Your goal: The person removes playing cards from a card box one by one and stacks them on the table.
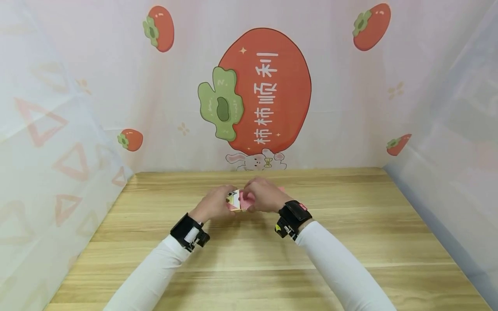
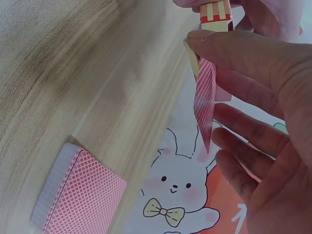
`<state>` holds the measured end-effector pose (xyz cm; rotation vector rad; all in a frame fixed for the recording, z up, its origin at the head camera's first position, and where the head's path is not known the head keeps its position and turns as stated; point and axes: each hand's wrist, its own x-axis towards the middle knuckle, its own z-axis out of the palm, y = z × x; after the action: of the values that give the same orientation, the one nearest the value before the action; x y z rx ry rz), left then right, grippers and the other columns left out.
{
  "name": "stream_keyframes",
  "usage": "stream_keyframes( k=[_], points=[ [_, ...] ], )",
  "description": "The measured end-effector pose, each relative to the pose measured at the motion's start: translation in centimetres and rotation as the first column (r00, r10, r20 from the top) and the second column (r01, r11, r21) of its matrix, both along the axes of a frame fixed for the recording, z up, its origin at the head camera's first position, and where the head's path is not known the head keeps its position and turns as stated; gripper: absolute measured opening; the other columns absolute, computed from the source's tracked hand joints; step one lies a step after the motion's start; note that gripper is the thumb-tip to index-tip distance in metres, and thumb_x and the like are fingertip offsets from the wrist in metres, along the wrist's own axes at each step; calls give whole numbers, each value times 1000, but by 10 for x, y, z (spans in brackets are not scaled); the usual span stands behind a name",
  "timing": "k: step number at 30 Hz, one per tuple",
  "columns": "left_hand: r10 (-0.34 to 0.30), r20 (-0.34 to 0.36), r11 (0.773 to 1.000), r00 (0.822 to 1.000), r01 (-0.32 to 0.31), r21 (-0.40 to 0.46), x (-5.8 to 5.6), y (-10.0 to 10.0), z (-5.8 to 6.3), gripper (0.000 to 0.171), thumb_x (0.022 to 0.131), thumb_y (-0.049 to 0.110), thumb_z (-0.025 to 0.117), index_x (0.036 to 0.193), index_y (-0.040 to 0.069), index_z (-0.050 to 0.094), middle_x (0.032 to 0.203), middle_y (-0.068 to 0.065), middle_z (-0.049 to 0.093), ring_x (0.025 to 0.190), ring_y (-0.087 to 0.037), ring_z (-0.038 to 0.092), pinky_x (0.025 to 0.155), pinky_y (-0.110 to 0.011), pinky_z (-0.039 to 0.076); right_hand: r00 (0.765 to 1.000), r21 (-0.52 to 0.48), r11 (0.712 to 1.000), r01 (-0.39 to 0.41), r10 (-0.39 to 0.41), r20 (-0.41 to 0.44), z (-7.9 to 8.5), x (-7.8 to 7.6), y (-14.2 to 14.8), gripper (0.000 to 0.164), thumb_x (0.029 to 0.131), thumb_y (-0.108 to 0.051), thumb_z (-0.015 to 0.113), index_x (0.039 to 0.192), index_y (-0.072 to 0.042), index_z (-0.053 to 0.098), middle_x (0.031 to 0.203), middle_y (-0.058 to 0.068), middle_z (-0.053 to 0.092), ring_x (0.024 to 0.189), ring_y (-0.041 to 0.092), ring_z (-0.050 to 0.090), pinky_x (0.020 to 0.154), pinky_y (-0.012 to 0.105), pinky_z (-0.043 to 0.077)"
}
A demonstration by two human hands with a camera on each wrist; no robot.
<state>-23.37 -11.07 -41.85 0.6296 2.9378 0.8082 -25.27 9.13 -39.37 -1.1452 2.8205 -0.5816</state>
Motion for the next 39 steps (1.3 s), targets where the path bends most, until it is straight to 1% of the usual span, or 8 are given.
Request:
stream_keyframes(
  k=[3,8,15,18,27,31,34,39],
  points=[
    [-6,3,1000,1000,6,0,0,0,0,58,71,12,93,121,6,65,110,-7,67,96,-22,59,82,-40,50,1000,4,1000,-1,1,19,0,1,-1,35,71,-16,94,104,-12,80,117,6,70,110,24,61,97,41,50],
    [-7,9,1000,1000,8,-12,1,0,0,61,71,13,93,124,6,64,108,-7,66,95,-22,58,82,-39,50,999,22,1000,-10,10,34,0,1,0,37,73,-17,93,107,-12,80,117,6,69,109,25,61,96,41,51],
    [22,31,1000,999,-22,-15,4,-1,3,65,71,14,93,128,5,63,113,-9,66,98,-24,58,84,-42,51,999,48,998,-36,35,31,0,2,9,33,78,-18,90,110,-14,80,117,9,66,108,27,60,95,42,51],
    [37,37,999,999,-37,-16,4,-2,3,67,72,13,93,130,5,62,115,-9,65,99,-24,58,84,-43,51,999,52,998,-28,27,37,1,2,14,32,79,-17,88,110,-14,80,118,9,65,108,26,60,94,41,51],
    [60,38,998,997,-59,-25,2,-6,1,71,69,13,93,133,6,62,112,-8,66,96,-22,58,81,-40,50,999,56,998,-32,32,16,6,2,30,28,82,-16,85,110,-14,80,121,11,64,109,28,60,95,43,51],
    [80,48,997,996,-80,-15,2,-6,0,72,68,12,93,134,7,62,113,-8,66,98,-23,58,83,-41,50,1000,32,999,24,-24,6,7,1,37,27,83,-17,84,109,-14,80,118,9,65,108,27,60,93,42,53],
    [91,55,996,994,-91,-10,2,-7,0,74,67,13,93,133,6,62,111,-8,65,96,-23,57,81,-41,50,995,2,995,99,-98,-21,7,-1,40,25,84,-20,84,107,-12,80,112,7,69,104,25,62,90,41,54],
    [103,62,995,993,-103,-11,2,-7,1,76,67,15,93,135,6,60,112,-9,65,95,-23,57,80,-40,50,967,-31,968,248,-250,-55,4,-3,42,24,85,-27,83,101,-10,81,101,5,72,95,23,62,83,42,54]
  ],
)
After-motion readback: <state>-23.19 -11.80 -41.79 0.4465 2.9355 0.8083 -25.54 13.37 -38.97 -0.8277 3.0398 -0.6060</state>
